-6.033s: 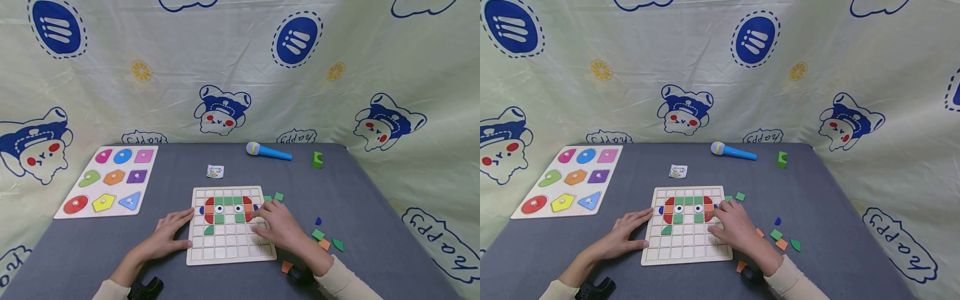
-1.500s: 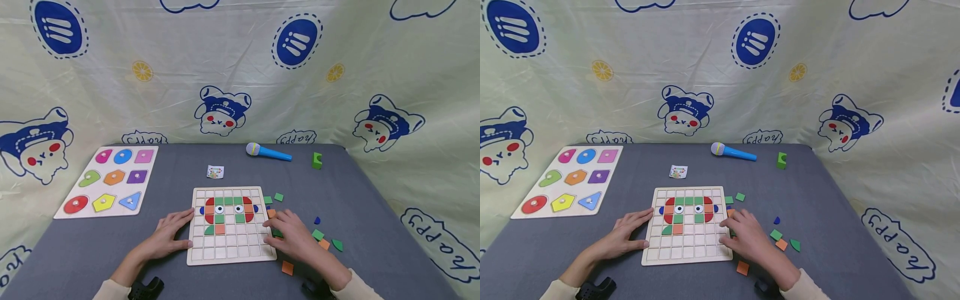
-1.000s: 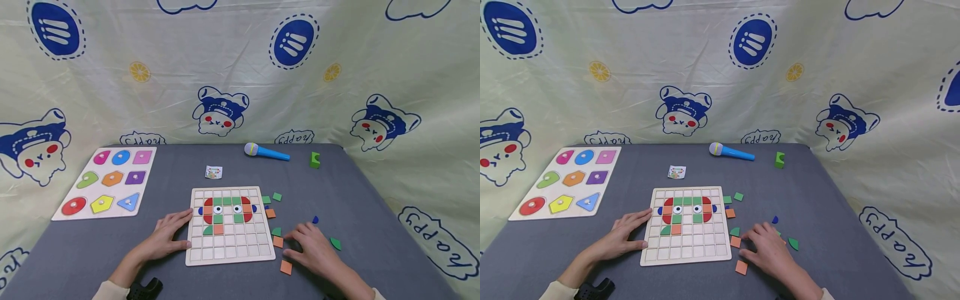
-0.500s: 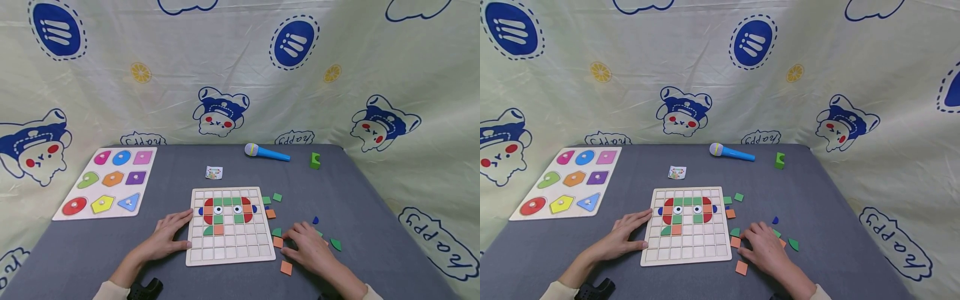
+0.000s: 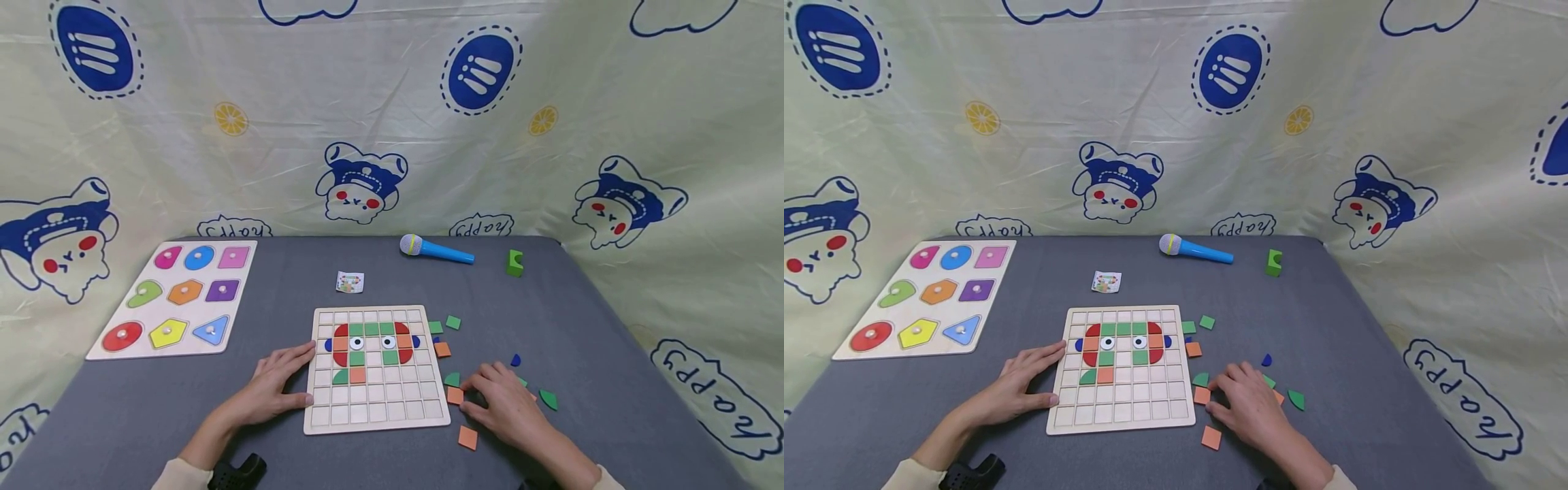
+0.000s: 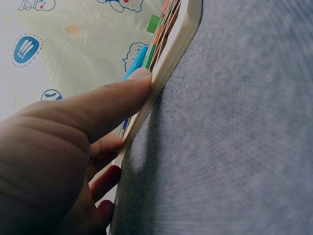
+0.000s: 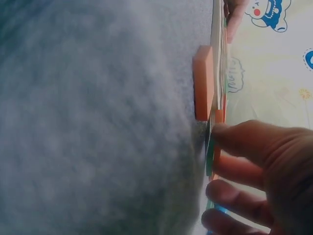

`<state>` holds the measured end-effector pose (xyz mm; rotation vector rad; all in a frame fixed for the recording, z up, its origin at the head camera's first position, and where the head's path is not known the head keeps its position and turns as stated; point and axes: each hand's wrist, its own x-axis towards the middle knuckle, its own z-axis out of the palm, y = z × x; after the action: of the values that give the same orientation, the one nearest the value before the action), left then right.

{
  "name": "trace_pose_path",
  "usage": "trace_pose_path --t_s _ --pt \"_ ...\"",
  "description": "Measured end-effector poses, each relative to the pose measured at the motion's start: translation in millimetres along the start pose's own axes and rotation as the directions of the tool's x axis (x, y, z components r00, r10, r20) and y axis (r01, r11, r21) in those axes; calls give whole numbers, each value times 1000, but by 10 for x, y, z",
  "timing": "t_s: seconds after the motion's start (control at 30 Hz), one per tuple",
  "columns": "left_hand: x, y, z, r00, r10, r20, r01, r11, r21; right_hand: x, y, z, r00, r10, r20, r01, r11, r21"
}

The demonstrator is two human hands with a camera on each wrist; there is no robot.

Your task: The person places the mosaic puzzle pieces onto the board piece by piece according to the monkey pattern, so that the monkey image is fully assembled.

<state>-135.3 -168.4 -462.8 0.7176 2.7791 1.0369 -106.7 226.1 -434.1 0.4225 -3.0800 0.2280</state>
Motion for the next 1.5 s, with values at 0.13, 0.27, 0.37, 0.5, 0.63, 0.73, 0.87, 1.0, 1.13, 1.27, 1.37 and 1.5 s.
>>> trace_pose_path --t_s 0.13,0.27,0.37,0.5,0.63,0.73,0.87,1.0,1.13,1.27,1.37,1.5 --pt "-3 -1 1 1000 -6 2 6 1000 -4 -6 -25 -21 999 -36 -26 36 999 8" --pt "-1 4 -2 1000 -15 3 15 1000 -7 17 -80 -38 992 -110 -69 112 994 17" --pt "2 5 -4 1000 -17 2 17 1000 -5 67 -147 -46 984 -156 -89 159 987 22" --pt "1 7 -4 1000 -13 3 13 1000 -5 158 -259 -42 973 -206 -100 210 977 28" --pt "-7 5 -6 1000 -12 8 12 1000 -8 271 -374 -15 960 -257 -114 262 965 28" --pt "-10 4 -5 1000 -12 9 12 1000 -7 370 -461 -2 947 -293 -128 299 954 30" --pt "-6 -1 -1 1000 -7 6 7 1000 -4 499 -576 21 930 -339 -143 343 939 7" --pt "-4 -9 2 1000 -1 3 1 1000 1 596 -679 48 909 -383 -165 384 923 -25" --pt "-3 -12 -1 1000 4 -1 -4 1000 4 658 -754 52 904 -400 -150 401 916 -27" --pt "-1 -6 -3 1000 8 -1 -8 1000 9 704 -796 76 910 -399 -109 400 916 -18" --pt "0 1 -4 1000 9 0 -9 1000 11 721 -815 91 914 -393 -96 394 919 -13" --pt "-1 5 -6 1000 11 -1 -11 1000 10 734 -835 94 914 -393 -97 394 919 -13"
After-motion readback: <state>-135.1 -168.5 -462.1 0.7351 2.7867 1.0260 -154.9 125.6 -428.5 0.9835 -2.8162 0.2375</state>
